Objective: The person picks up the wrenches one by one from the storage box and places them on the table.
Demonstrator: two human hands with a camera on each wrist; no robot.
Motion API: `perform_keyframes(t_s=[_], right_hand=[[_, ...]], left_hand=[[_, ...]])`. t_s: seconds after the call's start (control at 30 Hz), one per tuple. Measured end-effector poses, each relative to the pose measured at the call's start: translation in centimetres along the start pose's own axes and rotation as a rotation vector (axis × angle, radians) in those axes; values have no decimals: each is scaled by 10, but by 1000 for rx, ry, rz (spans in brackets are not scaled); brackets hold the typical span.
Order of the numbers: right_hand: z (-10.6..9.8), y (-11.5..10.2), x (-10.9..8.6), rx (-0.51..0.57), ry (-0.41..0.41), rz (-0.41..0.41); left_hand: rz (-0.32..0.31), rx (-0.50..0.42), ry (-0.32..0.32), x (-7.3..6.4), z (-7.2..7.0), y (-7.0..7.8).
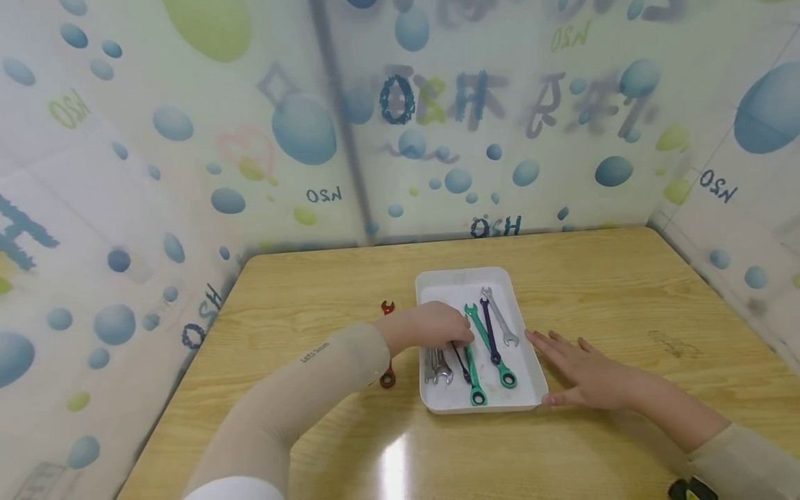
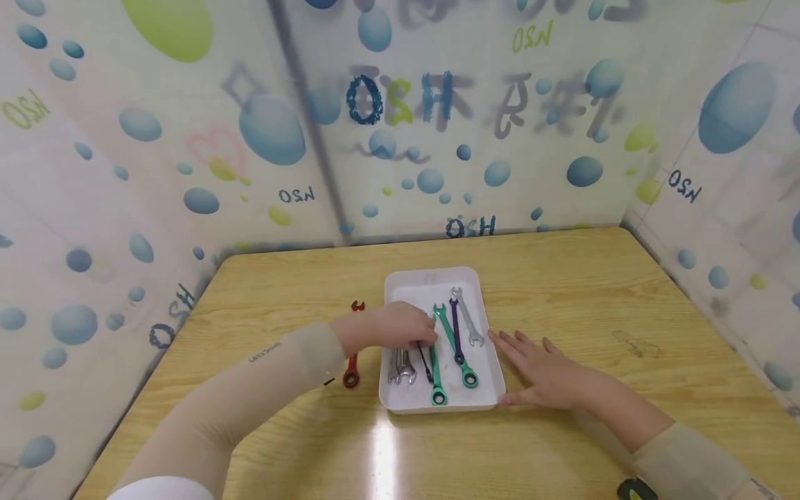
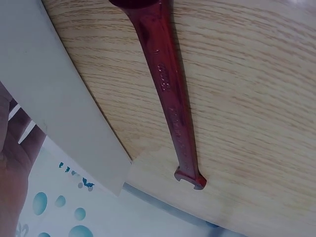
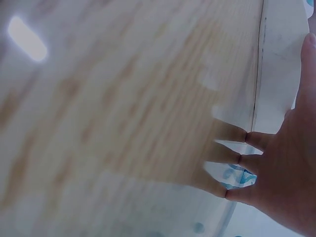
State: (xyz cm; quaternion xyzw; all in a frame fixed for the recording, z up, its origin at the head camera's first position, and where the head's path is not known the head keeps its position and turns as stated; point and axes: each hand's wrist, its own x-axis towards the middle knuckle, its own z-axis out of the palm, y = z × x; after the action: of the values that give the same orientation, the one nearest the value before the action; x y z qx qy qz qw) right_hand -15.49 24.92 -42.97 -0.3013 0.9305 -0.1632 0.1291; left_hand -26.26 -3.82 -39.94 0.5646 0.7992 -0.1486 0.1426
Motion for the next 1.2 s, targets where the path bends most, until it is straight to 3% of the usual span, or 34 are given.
perform_keyframes(t_s=[0.17, 0.37, 0.53, 0.73, 0.93, 1.2], right_hand=[[0, 1, 0, -4, -4, 5], [-3, -2, 0, 12, -9, 6], [-4, -4, -1, 13, -8, 8], [-5, -4, 0, 14, -4, 7], [-4, -3, -1, 15, -2, 5], [-1, -1, -1, 20, 3, -11]], left_hand=[[6, 7, 4, 0, 1, -2], [11, -35, 59, -4, 2, -7], [21, -61, 94, -13, -6, -7], [31, -87, 111, -25, -14, -6], [-3, -101, 125, -40, -14, -7], [-12, -52, 227, -66, -13, -11]])
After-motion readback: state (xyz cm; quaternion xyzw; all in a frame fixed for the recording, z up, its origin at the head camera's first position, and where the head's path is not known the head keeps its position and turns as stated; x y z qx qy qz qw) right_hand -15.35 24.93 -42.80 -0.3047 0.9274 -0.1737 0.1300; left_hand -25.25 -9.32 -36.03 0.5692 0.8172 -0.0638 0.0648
